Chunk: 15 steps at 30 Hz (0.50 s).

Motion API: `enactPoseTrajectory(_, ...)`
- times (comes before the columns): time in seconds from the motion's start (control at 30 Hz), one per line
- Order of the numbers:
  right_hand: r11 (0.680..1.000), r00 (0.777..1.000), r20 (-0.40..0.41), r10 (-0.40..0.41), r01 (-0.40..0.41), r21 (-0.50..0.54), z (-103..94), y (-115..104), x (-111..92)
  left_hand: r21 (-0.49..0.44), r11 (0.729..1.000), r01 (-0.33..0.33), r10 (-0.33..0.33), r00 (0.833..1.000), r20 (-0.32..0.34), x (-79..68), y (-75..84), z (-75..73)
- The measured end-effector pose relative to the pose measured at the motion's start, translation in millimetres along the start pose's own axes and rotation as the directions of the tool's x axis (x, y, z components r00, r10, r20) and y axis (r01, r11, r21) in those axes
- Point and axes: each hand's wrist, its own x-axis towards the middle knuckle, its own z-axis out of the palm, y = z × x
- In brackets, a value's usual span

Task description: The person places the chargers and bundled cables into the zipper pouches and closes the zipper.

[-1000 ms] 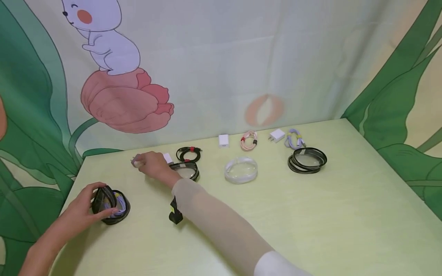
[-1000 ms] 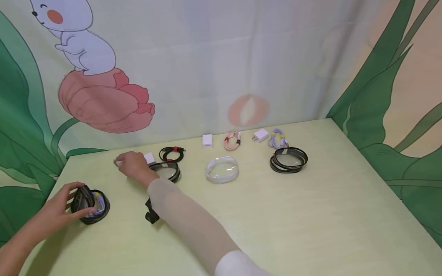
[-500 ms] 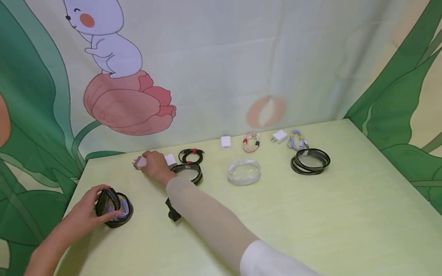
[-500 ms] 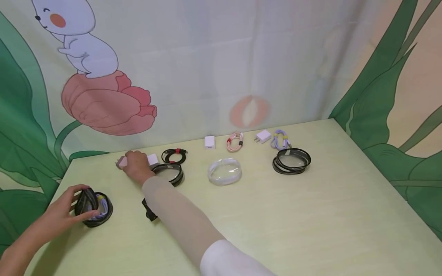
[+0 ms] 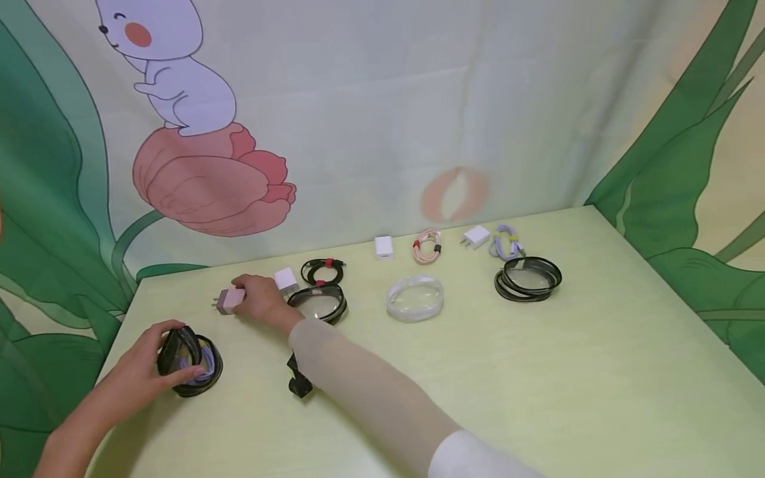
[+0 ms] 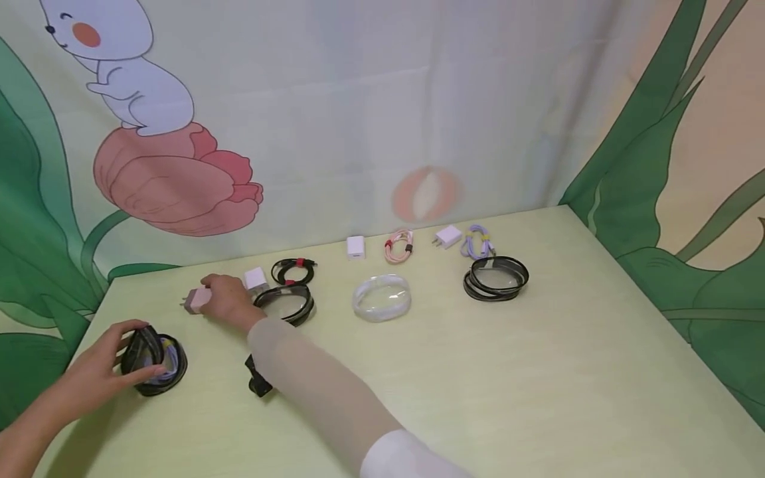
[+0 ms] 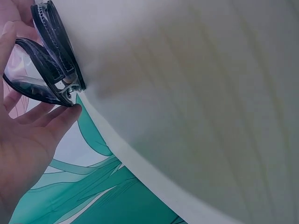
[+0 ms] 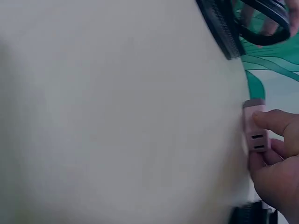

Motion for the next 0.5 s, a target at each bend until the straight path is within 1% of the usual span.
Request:
enactPoseTrajectory(0.13,0.999,0.998,-0.065,0.012,-0.010,0.035,8.1,-1,-3,0.005,1.000,-0.024,0.024,1.000,-0.016,-0.3,-0.7,-2.8)
enactPoseTrajectory(0.2,0.999,0.995,-0.094,0.015,-0.012,0.036,11.0,0,-4,0.001,0.999,-0.038,0.038,0.999,-0.022,0.4,-0.5,-2.9)
enactPoseTrajectory(0.3,0.998,0.992,-0.124,0.027,-0.020,0.057,14.5,3,-4,-0.003,0.999,-0.050,0.049,0.998,-0.028,0.7,0.0,-2.1)
enactPoseTrajectory(0.4,0.989,0.989,-0.132,0.062,-0.044,0.138,16.0,5,-5,0.004,0.999,-0.048,0.048,0.998,-0.031,-0.2,0.4,-1.5)
enactPoseTrajectory(0.5,0.974,0.987,-0.127,0.100,-0.071,0.214,15.9,7,-5,0.004,0.999,-0.049,0.049,0.998,-0.033,-0.9,0.7,-1.1)
